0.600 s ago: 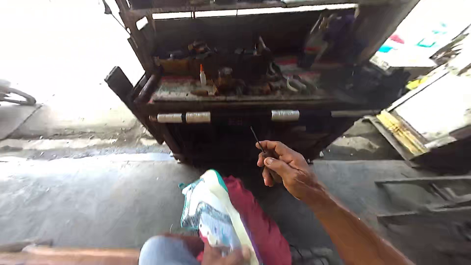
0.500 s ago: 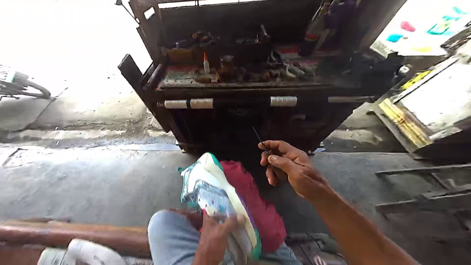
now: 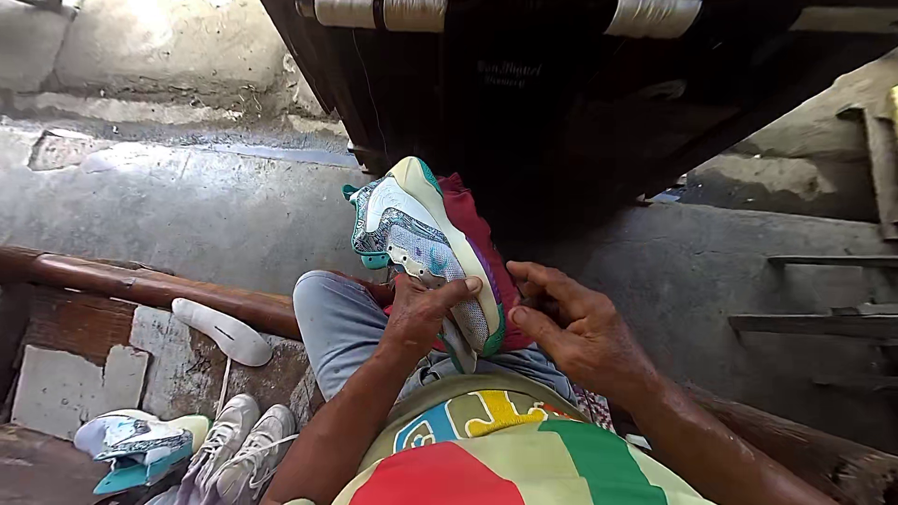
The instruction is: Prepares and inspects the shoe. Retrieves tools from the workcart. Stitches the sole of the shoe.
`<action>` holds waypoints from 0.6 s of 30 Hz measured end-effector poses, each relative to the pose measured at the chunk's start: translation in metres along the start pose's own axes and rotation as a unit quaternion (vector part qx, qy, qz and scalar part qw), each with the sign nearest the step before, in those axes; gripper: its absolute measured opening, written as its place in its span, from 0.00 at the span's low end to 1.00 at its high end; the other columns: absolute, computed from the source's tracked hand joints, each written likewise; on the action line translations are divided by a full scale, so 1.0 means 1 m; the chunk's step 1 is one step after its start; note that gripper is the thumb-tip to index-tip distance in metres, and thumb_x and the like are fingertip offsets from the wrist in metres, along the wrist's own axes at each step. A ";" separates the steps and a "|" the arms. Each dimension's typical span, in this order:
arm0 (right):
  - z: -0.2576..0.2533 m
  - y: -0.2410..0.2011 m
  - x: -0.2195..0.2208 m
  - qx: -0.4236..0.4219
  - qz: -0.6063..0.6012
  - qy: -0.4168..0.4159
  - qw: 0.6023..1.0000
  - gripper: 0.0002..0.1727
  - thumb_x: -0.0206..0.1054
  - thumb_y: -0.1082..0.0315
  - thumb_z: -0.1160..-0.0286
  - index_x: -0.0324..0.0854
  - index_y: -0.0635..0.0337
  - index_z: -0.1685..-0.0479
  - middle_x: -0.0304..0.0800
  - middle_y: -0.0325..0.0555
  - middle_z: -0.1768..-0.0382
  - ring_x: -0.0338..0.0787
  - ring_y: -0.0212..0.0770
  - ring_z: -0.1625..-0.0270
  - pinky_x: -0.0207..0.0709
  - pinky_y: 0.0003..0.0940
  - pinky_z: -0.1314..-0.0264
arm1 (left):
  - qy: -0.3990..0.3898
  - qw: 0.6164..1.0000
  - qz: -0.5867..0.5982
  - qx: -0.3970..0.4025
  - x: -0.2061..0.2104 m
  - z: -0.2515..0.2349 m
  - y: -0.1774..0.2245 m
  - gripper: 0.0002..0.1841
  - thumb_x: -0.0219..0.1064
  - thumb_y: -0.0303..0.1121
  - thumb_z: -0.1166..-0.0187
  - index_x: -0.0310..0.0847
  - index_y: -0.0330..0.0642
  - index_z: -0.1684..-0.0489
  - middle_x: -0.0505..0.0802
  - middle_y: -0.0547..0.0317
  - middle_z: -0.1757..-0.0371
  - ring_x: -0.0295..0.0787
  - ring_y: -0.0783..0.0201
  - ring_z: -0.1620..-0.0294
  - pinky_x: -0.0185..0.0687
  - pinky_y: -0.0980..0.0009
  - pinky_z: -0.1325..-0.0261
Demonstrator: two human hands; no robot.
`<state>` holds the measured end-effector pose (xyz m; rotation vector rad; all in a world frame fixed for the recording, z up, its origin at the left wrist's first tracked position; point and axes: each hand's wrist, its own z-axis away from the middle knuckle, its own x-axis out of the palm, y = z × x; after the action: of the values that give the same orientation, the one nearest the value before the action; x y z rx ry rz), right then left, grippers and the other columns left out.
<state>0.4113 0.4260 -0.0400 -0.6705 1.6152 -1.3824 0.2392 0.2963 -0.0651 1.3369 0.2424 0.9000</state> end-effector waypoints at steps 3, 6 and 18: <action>0.001 0.002 -0.005 0.009 0.009 -0.028 1.000 0.27 0.66 0.59 0.16 0.76 0.54 0.19 0.90 0.37 0.56 0.88 0.27 0.65 0.86 0.22 0.65 | -0.008 1.000 -0.002 -0.009 0.000 -0.006 0.001 0.17 0.78 0.19 0.36 0.85 0.33 0.49 0.95 0.45 0.59 0.96 0.57 0.58 0.93 0.58 0.48; 0.002 -0.004 -0.006 -0.016 0.028 -0.039 0.999 0.24 0.64 0.61 0.14 0.79 0.58 0.23 0.90 0.38 0.56 0.86 0.25 0.63 0.84 0.20 0.64 | -0.017 1.000 -0.017 0.001 -0.002 -0.004 -0.001 0.18 0.78 0.19 0.37 0.85 0.36 0.48 0.95 0.48 0.59 0.96 0.59 0.57 0.94 0.58 0.49; 0.003 -0.018 0.000 -0.026 0.083 -0.065 0.994 0.22 0.58 0.66 0.16 0.84 0.65 0.29 0.91 0.41 0.56 0.82 0.21 0.61 0.76 0.13 0.60 | -0.045 0.996 -0.067 0.039 0.001 0.010 0.007 0.14 0.78 0.18 0.36 0.85 0.36 0.53 0.96 0.57 0.60 0.95 0.66 0.58 0.94 0.68 0.48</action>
<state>0.4113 0.4205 -0.0231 -0.6285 1.5699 -1.1578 0.2434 0.2895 -0.0559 1.4123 0.2970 0.7219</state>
